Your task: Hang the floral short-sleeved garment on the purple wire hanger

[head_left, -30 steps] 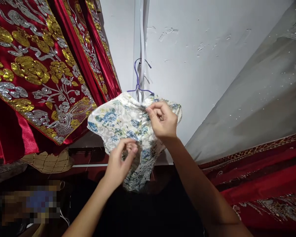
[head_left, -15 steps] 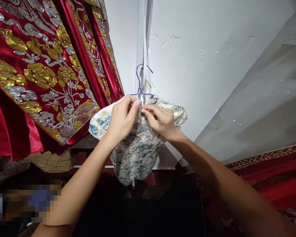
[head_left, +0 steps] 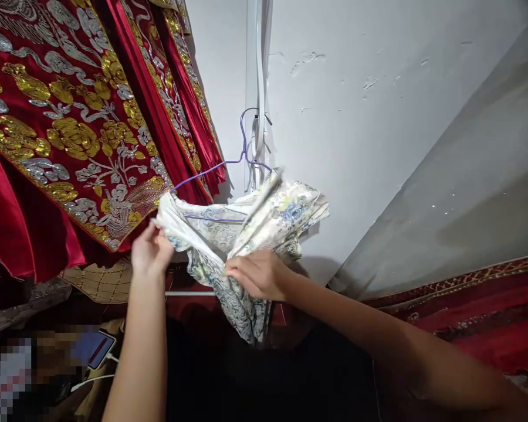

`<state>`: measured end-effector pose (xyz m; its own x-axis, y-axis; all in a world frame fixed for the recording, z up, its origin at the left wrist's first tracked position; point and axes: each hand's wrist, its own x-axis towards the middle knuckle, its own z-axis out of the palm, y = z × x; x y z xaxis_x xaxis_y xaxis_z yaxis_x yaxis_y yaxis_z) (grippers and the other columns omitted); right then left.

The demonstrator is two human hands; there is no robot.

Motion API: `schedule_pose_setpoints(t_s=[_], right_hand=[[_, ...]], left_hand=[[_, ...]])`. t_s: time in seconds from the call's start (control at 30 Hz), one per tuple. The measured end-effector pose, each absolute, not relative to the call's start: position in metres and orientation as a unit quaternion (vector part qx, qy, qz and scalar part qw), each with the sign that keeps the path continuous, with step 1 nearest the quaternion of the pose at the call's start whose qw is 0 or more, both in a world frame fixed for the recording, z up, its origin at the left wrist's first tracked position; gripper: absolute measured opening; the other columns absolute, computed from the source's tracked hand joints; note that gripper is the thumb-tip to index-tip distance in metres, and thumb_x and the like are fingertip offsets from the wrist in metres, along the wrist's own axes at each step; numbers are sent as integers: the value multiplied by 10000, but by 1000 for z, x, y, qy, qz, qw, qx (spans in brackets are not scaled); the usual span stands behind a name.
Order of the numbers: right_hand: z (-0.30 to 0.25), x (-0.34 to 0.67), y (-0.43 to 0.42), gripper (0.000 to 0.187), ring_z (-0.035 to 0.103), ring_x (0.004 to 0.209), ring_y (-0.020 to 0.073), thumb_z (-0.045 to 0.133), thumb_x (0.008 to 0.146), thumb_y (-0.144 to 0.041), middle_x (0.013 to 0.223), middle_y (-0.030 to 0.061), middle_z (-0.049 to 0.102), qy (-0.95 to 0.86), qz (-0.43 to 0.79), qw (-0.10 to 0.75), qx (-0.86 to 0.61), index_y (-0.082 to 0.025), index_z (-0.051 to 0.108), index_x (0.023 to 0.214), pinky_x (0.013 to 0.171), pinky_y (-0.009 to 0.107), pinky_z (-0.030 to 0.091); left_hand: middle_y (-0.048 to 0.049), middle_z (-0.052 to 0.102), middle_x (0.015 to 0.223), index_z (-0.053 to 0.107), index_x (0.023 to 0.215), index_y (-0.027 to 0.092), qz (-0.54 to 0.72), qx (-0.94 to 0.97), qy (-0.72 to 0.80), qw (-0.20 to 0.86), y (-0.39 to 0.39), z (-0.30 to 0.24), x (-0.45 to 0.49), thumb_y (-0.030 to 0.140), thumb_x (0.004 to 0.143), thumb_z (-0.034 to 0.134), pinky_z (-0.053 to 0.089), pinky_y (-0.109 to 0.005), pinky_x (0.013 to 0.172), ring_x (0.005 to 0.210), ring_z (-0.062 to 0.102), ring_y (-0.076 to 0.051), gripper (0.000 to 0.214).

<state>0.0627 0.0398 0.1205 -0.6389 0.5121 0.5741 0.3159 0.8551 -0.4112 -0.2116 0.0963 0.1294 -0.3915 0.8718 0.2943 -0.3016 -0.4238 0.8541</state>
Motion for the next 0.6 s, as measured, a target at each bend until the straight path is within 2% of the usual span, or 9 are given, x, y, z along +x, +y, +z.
schedule_pose_setpoints(t_s=[0.07, 0.2, 0.33, 0.37, 0.47, 0.53, 0.6], right_hand=[[119, 59, 30, 206, 593, 606, 157, 519, 975, -316, 755, 50, 694, -904, 150, 338, -213, -236, 708, 994, 591, 274, 399], [112, 64, 21, 219, 510, 536, 140, 505, 972, -301, 662, 38, 650, -908, 156, 313, -230, -223, 704, 924, 546, 267, 323], [101, 82, 37, 197, 431, 489, 122, 574, 938, -367, 545, -17, 548, -858, 181, 341, -340, -217, 699, 909, 538, 252, 304], [98, 86, 45, 211, 433, 495, 121, 577, 936, -389, 554, -24, 545, -828, 195, 366, -378, -211, 690, 925, 542, 248, 315], [94, 97, 68, 327, 509, 570, 129, 531, 949, -485, 651, -5, 603, -708, 325, 427, -459, -190, 662, 891, 571, 244, 392], [93, 101, 76, 472, 569, 603, 144, 471, 954, -582, 687, 27, 646, -638, 479, 388, -461, -171, 658, 815, 584, 259, 448], [92, 101, 74, 595, 622, 606, 169, 416, 948, -665, 685, 58, 671, -583, 614, 315, -430, -156, 660, 759, 585, 285, 490]], left_hand=[[-27, 610, 615, 574, 717, 155, 730, 219, 371, 531, 86, 94, -190, 108, 977, 385, 563, -233, 740, 664, 652, -116, 325], [-20, 637, 625, 630, 745, 136, 689, 168, 384, 591, 72, 40, -147, 93, 920, 515, 546, -207, 657, 582, 632, -98, 213], [-55, 719, 810, 697, 787, 124, 663, 193, 357, 629, 58, 35, -125, 130, 808, 702, 564, -265, 829, 749, 692, -134, 22], [-69, 728, 875, 712, 809, 123, 653, 219, 341, 640, 52, 42, -120, 162, 795, 731, 554, -285, 882, 824, 699, -155, 46], [-84, 718, 988, 726, 847, 144, 597, 390, 297, 635, 26, 73, -101, 281, 837, 731, 516, -309, 932, 965, 673, -204, 137], [-79, 709, 998, 714, 848, 170, 543, 527, 298, 582, 5, 93, -83, 327, 887, 688, 498, -323, 934, 991, 656, -224, 164], [-82, 701, 1015, 702, 865, 191, 513, 613, 312, 514, -12, 106, -66, 342, 924, 642, 472, -357, 989, 1050, 638, -249, 173]])
